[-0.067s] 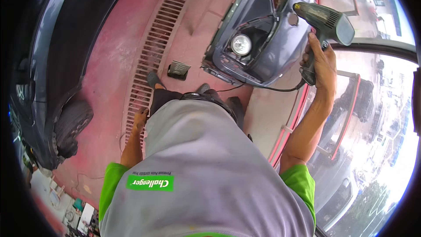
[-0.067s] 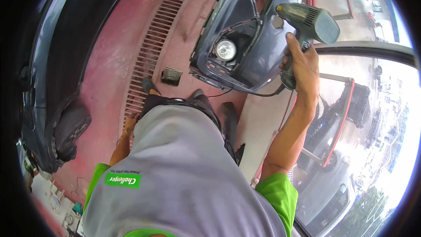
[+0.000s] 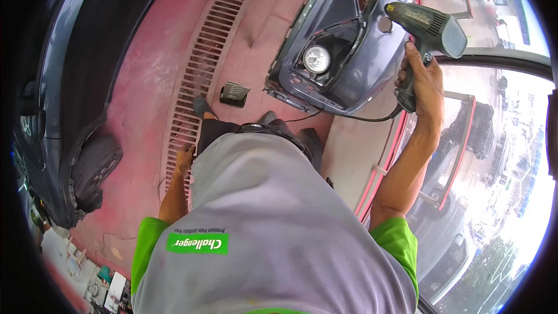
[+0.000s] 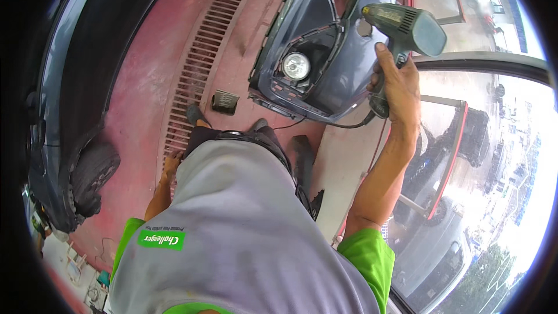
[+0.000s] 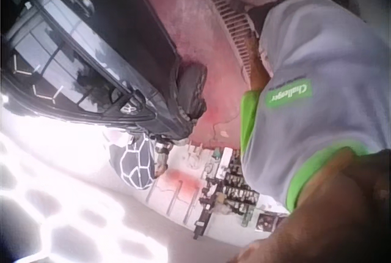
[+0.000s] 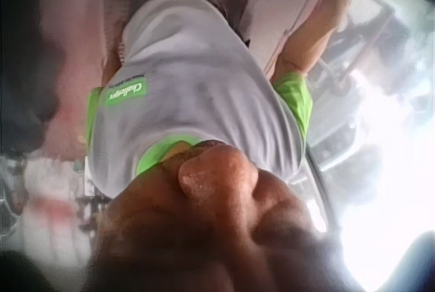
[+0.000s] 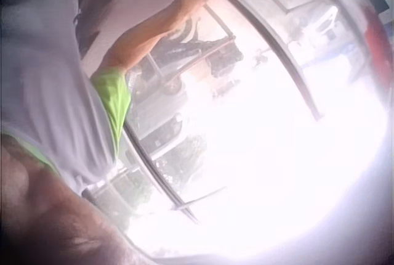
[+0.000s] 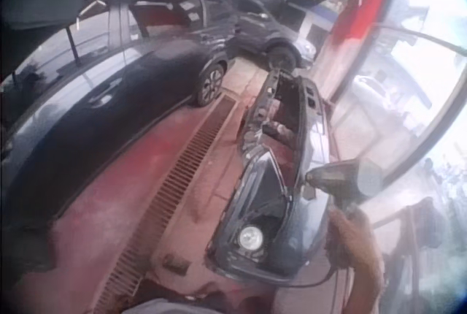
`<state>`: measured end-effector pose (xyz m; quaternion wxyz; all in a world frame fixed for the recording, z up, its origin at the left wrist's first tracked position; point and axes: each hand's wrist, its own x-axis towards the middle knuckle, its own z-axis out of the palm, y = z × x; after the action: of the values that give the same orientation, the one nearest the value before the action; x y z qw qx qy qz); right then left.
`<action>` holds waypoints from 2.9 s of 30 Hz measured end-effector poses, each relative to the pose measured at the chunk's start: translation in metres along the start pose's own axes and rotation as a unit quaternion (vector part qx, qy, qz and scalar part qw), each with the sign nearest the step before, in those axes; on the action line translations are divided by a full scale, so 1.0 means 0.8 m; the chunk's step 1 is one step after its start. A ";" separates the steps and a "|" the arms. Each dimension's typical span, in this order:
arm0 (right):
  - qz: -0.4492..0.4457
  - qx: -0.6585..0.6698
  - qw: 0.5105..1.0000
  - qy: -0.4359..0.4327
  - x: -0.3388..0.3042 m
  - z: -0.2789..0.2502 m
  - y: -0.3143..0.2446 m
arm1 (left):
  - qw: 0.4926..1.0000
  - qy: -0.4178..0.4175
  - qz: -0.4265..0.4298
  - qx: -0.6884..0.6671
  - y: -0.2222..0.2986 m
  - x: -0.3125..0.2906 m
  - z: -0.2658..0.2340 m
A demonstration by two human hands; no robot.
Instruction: The person wraps a power cord with tape, then moves to a car bumper where they use a heat gun and a hammer to adjust and reshape the plastic. The person handles the cord, heat gun, and hammer while working on the bumper surface.
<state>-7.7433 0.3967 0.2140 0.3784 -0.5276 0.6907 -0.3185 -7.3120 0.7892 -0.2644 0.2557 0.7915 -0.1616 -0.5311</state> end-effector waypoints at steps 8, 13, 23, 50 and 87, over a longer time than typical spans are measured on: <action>0.022 -0.002 0.999 -0.026 -0.024 0.002 0.020 | 0.999 -0.003 0.020 -0.039 0.002 0.000 -0.010; -0.003 0.021 1.000 -0.004 0.004 0.004 0.010 | 0.999 0.002 0.017 -0.042 -0.004 0.004 -0.011; 0.009 -0.019 0.999 -0.030 -0.012 0.003 0.017 | 0.999 0.003 0.015 -0.049 0.027 -0.026 -0.009; -0.001 -0.005 1.000 -0.009 0.005 -0.007 0.014 | 0.999 0.000 -0.016 -0.031 0.001 -0.008 -0.012; 0.014 0.050 0.999 -0.008 0.002 -0.014 0.028 | 0.998 -0.010 0.044 -0.033 0.061 -0.039 -0.010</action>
<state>-7.7642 0.4013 0.2010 0.4140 -0.5009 0.6784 -0.3428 -7.3160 0.7671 -0.2103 0.3031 0.7697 -0.1811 -0.5319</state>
